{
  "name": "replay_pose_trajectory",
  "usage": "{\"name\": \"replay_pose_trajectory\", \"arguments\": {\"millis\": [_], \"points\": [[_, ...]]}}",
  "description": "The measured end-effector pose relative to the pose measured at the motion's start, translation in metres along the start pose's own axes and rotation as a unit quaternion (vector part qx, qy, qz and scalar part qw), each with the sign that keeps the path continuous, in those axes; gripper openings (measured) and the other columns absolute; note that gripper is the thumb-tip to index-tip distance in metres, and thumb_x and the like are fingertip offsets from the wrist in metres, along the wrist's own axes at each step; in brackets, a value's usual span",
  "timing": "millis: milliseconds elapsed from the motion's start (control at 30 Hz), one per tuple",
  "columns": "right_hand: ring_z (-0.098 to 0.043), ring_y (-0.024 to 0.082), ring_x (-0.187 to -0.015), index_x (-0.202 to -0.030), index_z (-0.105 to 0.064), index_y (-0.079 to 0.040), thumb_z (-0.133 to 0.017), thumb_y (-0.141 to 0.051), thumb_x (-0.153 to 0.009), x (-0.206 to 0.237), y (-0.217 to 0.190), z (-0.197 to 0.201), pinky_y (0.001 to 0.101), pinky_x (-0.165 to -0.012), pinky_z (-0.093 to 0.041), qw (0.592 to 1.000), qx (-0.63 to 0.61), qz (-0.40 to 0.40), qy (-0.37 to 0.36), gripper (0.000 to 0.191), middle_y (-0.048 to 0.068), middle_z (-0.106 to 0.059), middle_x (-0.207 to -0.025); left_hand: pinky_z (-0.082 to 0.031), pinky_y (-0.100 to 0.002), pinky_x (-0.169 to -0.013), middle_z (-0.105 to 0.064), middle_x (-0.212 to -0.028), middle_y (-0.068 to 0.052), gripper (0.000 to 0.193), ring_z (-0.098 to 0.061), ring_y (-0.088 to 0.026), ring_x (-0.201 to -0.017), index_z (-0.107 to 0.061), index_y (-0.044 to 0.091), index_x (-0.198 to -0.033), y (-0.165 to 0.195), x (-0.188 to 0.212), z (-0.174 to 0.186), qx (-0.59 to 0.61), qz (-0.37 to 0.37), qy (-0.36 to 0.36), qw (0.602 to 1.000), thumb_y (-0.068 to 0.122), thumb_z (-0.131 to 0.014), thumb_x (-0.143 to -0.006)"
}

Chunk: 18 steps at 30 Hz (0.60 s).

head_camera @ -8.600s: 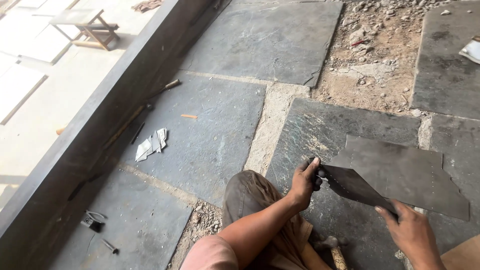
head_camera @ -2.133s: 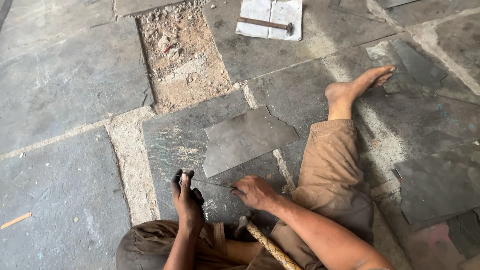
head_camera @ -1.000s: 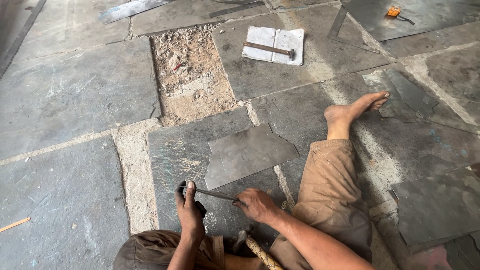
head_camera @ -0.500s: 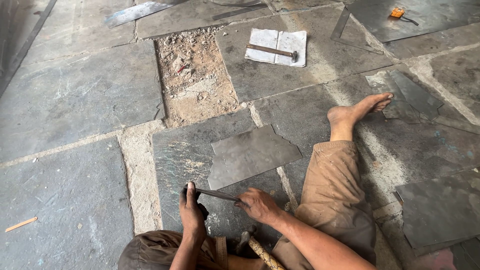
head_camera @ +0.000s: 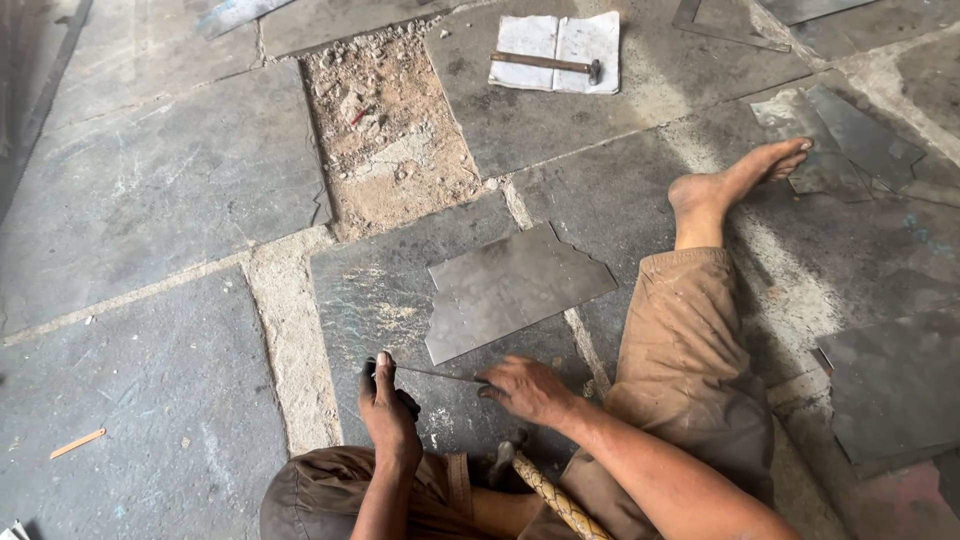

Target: The person sits on the floor and uses a hammer and chisel to shape and cut metal sheets. They repeatedly position the chisel along the edges of the sheets and strike it with the hammer to create cuts and indentations.

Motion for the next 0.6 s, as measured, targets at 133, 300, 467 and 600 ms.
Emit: {"name": "replay_pose_trajectory", "arguments": {"millis": [133,300,467,600], "points": [[-0.066,0.016,-0.08,-0.114,-0.075,-0.014,-0.075,-0.035,-0.093,-0.004,-0.007,0.012,0.0319,-0.069,-0.056,1.0,-0.014,0.002,0.009,0.029,0.001,-0.074,-0.085,-0.035,-0.027,-0.039,-0.067,-0.136,-0.02,0.069,-0.039,-0.008,-0.042,-0.046,0.003,-0.149,0.009,-0.003,0.001,0.032,-0.014,0.015,0.999,0.046,-0.057,-0.096],[-0.067,0.017,-0.079,-0.113,-0.074,-0.01,-0.075,-0.037,-0.092,-0.005,-0.008,0.019,0.0322,-0.07,-0.058,1.0,-0.027,-0.014,0.005,0.034,0.004,-0.071,-0.084,-0.035,-0.027,-0.04,-0.067,-0.135,-0.024,0.069,-0.04,-0.008,-0.044,-0.048,0.0,-0.147,0.01,-0.002,0.005,0.04,-0.012,0.021,0.999,0.046,-0.059,-0.096],[-0.067,0.017,-0.083,-0.113,-0.075,-0.011,-0.075,-0.035,-0.09,-0.005,-0.01,0.019,0.0322,-0.073,-0.057,1.0,-0.014,-0.004,0.003,0.033,0.002,-0.072,-0.087,-0.036,-0.028,-0.04,-0.064,-0.138,-0.025,0.071,-0.042,-0.008,-0.044,-0.047,-0.001,-0.147,0.004,-0.005,0.006,0.044,-0.009,0.023,0.999,0.045,-0.059,-0.095],[-0.066,0.017,-0.085,-0.115,-0.075,-0.011,-0.075,-0.036,-0.092,-0.006,-0.015,0.019,0.0323,-0.074,-0.057,1.0,0.003,0.008,0.002,0.034,0.003,-0.071,-0.088,-0.035,-0.028,-0.04,-0.066,-0.111,-0.018,0.071,-0.042,-0.008,-0.045,-0.048,-0.002,-0.148,0.006,-0.006,0.008,0.04,-0.021,0.026,0.999,0.044,-0.061,-0.096]]}}
Point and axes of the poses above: each hand's wrist, its own x-axis away from the middle knuckle, its own z-axis out of the back of the hand, y = z × x, the point moved 9 cm from there along -x, towards the middle knuckle
